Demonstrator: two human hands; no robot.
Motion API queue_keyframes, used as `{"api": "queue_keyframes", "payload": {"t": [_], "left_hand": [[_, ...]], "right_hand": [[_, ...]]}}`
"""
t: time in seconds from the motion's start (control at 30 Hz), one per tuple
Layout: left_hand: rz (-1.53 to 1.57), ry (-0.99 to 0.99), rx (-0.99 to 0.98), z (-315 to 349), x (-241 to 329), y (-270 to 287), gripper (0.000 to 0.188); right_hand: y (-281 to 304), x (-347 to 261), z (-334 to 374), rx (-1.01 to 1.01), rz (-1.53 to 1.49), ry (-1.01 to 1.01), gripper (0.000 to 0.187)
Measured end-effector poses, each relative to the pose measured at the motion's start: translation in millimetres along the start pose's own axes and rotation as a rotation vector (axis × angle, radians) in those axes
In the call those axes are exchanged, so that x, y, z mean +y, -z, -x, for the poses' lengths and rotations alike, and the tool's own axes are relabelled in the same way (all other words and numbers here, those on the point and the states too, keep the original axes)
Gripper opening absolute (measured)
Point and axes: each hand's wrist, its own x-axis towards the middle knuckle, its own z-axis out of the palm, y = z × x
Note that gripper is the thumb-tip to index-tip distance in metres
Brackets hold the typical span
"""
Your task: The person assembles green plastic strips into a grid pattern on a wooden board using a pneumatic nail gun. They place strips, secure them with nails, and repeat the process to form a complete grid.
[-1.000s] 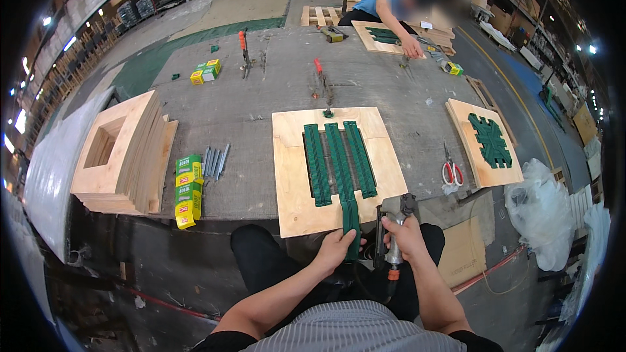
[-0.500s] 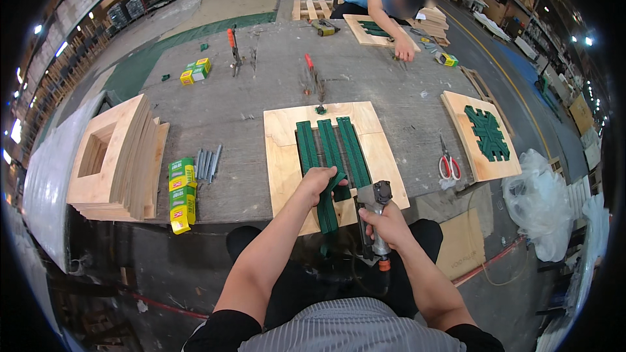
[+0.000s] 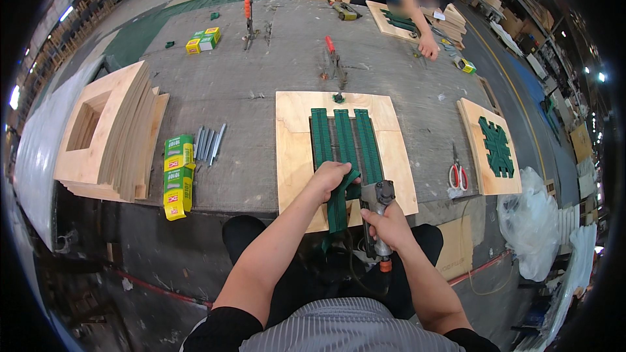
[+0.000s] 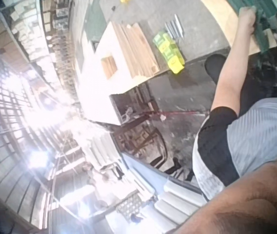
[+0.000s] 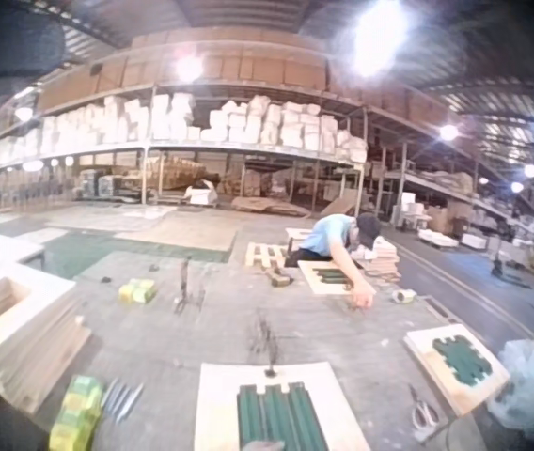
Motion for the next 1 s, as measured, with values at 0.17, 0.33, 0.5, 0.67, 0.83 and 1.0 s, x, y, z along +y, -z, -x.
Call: {"api": "queue_keyframes", "payload": {"t": [0.17, 0.33, 0.5, 0.67, 0.83, 1.0], "left_hand": [[-0.018, 0.035, -0.026, -3, 3, 3, 0.034], [0.023, 0.036, -0.042, -4, 3, 6, 0.036], [0.009, 0.054, -0.059, -3, 6, 5, 0.036], [0.003, 0.045, -0.05, -5, 5, 10, 0.035], [0.038, 0.063, -0.053, -2, 6, 5, 0.034], [-0.066, 0.007, 0.008, 2, 5, 0, 0.034]], "right_hand": [[-1, -1, -1, -0.001, 0.068, -0.008, 0.018], [-7, -8, 5, -0.006, 0.006, 0.016, 0.018], [-10, -6, 1, -0.029, 0.046, 0.014, 0.018], [-10, -14, 2, -0.051, 0.058, -0.008, 0.02], [-17, -15, 8, -0.087, 0.029, 0.006, 0.022], [4, 6, 6, -0.039, -0.175, -0.022, 0.024]]}}
